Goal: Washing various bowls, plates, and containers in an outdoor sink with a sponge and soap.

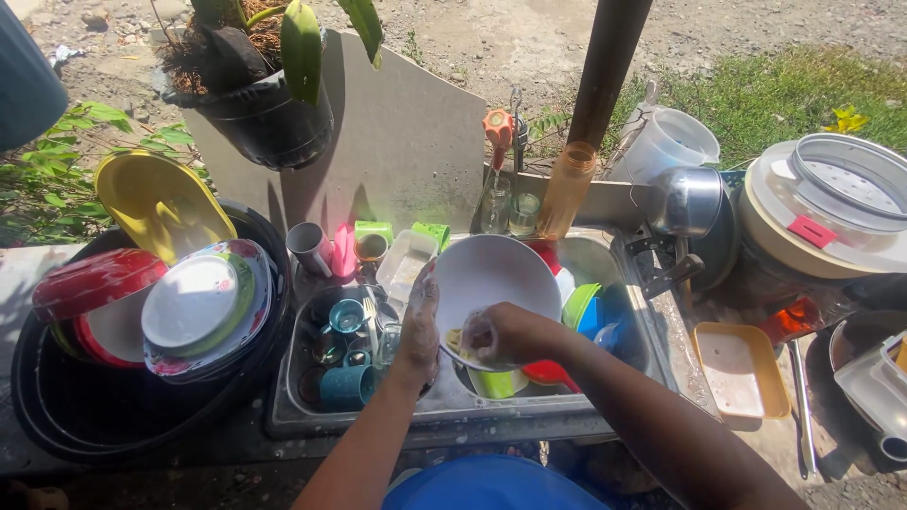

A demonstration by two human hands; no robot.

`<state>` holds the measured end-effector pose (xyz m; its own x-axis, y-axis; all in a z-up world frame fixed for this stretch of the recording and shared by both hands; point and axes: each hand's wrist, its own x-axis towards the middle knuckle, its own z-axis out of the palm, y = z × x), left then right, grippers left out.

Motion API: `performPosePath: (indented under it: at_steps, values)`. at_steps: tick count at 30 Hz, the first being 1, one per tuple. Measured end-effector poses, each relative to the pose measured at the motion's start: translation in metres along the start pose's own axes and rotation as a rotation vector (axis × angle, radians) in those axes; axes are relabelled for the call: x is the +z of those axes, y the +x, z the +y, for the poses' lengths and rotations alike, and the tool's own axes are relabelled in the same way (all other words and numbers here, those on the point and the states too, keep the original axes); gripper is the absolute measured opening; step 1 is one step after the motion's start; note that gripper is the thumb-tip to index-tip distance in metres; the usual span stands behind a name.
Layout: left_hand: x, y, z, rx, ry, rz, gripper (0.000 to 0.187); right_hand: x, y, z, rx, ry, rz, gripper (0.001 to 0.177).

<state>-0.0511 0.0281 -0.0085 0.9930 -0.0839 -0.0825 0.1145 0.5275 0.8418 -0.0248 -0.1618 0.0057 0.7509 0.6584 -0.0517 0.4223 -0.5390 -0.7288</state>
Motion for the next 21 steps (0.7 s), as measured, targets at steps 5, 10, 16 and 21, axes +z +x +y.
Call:
performPosePath:
  at_steps: [5,10,16,21]
  values:
    - [0.01,-0.011,-0.003,0.032,0.133,-0.026,0.058,-0.011,0.01,0.0,0.15,-0.301,0.232,0.025]
    - [0.005,0.001,0.009,0.069,0.148,-0.032,0.058,-0.008,0.007,-0.031,0.057,-0.014,0.211,0.025]
    - [-0.005,-0.007,0.011,0.006,0.096,-0.054,0.059,0.003,0.017,-0.003,0.059,-0.446,0.307,0.017]
    - [-0.037,0.012,-0.018,0.038,0.043,-0.016,0.058,0.019,0.015,-0.046,0.07,0.009,0.174,0.025]
